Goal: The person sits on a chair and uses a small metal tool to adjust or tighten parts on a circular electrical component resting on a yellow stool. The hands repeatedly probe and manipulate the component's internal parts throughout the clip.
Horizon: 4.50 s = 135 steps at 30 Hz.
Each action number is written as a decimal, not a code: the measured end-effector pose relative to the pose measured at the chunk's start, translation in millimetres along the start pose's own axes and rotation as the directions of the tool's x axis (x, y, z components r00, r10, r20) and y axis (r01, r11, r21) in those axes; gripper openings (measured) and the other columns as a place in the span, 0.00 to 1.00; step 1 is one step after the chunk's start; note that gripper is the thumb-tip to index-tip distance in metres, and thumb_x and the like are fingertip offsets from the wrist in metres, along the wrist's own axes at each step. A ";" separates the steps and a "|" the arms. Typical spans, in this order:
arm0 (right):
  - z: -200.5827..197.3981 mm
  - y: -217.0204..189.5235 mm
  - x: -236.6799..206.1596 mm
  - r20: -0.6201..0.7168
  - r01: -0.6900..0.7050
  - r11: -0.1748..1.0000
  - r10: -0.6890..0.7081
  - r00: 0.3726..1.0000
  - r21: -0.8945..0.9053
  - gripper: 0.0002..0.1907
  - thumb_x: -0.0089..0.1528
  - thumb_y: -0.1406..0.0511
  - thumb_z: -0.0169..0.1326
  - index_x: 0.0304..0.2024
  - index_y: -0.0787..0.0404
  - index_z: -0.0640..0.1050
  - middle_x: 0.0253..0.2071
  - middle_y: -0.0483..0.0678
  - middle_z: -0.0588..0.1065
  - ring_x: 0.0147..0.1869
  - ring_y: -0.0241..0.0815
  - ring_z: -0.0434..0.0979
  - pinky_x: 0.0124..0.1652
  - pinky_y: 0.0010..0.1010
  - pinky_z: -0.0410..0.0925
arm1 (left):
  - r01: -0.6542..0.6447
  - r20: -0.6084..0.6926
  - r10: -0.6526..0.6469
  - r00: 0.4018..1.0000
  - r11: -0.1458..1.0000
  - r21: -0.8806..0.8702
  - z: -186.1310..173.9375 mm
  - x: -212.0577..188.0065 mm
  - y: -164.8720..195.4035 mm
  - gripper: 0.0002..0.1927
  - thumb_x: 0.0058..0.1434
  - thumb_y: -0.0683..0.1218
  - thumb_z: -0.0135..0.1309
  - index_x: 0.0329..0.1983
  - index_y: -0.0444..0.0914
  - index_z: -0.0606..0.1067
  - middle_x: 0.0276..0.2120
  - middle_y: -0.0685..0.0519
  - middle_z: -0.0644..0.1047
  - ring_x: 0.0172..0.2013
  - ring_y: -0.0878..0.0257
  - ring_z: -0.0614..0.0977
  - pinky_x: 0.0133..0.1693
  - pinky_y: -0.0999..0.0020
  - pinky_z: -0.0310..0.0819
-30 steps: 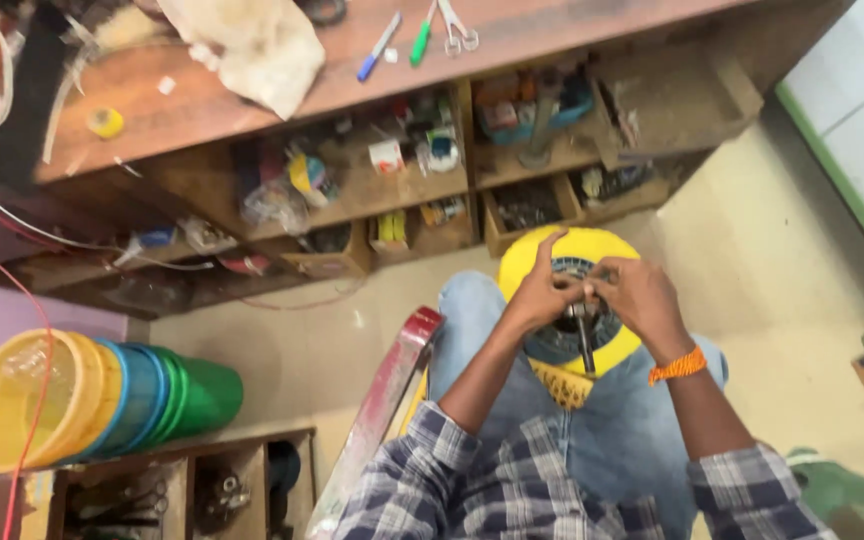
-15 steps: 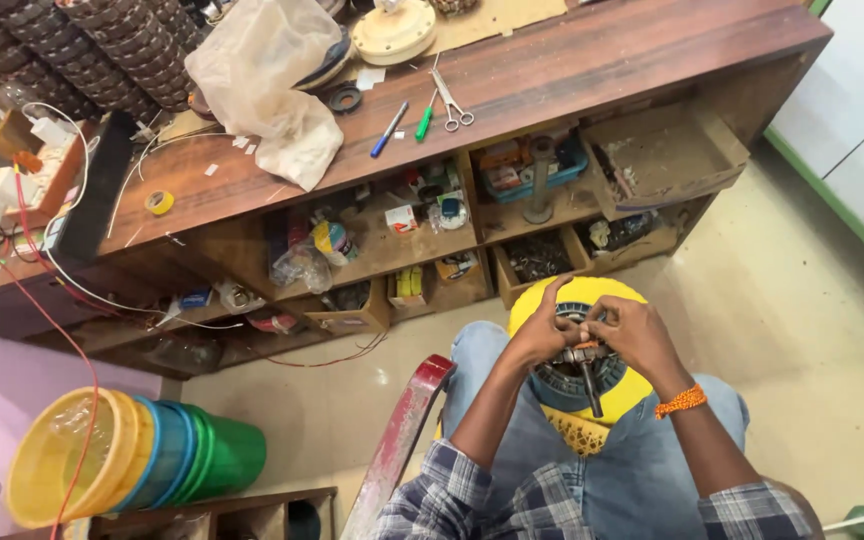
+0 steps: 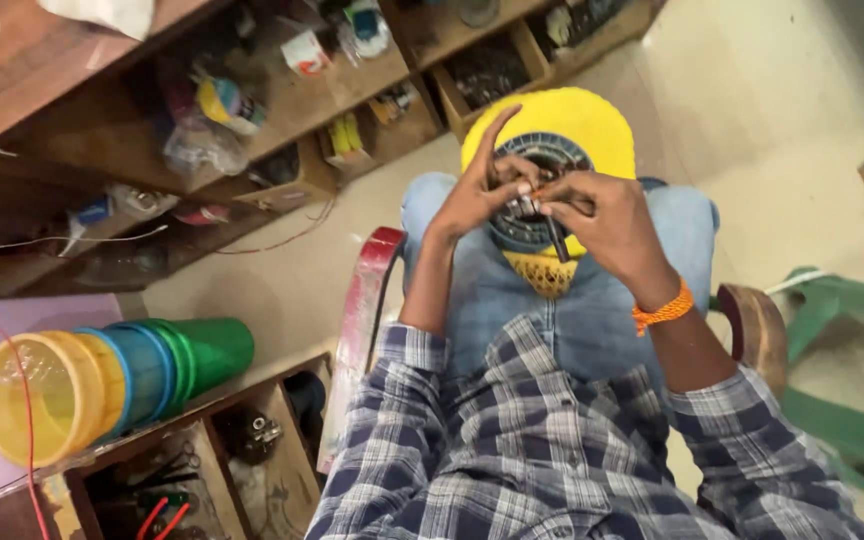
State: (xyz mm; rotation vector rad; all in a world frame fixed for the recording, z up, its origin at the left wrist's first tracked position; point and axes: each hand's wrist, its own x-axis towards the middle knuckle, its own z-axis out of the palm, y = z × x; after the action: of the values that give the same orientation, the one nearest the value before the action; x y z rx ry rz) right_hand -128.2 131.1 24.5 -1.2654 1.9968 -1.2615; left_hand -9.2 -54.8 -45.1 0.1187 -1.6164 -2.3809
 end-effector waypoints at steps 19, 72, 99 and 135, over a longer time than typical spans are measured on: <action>44.6 28.2 -44.2 -0.169 -0.165 0.980 0.182 0.969 0.110 0.04 0.61 0.72 0.63 0.36 0.66 0.80 0.19 0.39 0.60 0.24 0.26 0.54 0.25 0.26 0.52 | -0.017 -0.029 0.029 0.999 0.931 0.365 1.4 -11.2 23.9 0.26 0.65 0.39 0.60 0.67 0.40 0.72 0.43 0.53 0.80 0.47 0.62 0.79 0.52 0.64 0.74; 16.5 -27.7 -6.6 -0.071 -0.044 0.990 0.034 0.997 -0.132 0.06 0.59 0.68 0.65 0.35 0.64 0.80 0.20 0.46 0.68 0.21 0.33 0.63 0.24 0.30 0.59 | -0.005 0.030 -0.001 1.000 0.985 0.173 -9.9 -8.3 -0.9 0.47 0.67 0.36 0.56 0.82 0.48 0.45 0.41 0.52 0.78 0.44 0.67 0.76 0.48 0.71 0.70; -25.7 -8.2 -0.5 -0.078 0.192 0.948 -0.217 0.973 -0.254 0.04 0.62 0.72 0.64 0.37 0.67 0.81 0.33 0.52 0.79 0.34 0.44 0.80 0.35 0.31 0.69 | -0.105 -0.164 0.525 0.835 0.445 0.889 66.8 -31.5 -7.1 0.24 0.56 0.44 0.67 0.57 0.40 0.77 0.50 0.52 0.81 0.50 0.53 0.79 0.54 0.59 0.71; 23.0 -13.0 -17.3 -0.081 -0.014 0.991 0.003 0.997 -0.134 0.07 0.61 0.68 0.64 0.36 0.66 0.80 0.24 0.49 0.73 0.22 0.34 0.64 0.25 0.30 0.59 | -0.005 0.043 -0.006 0.999 0.970 0.244 -7.4 -7.7 9.7 0.45 0.68 0.37 0.57 0.81 0.47 0.47 0.42 0.52 0.79 0.44 0.68 0.77 0.49 0.72 0.71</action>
State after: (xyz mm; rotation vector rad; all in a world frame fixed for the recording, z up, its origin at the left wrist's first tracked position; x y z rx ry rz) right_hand -96.7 133.8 23.5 -1.2848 2.1743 -1.2099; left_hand 1.4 -62.8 -39.5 0.1137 -1.9250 -2.1887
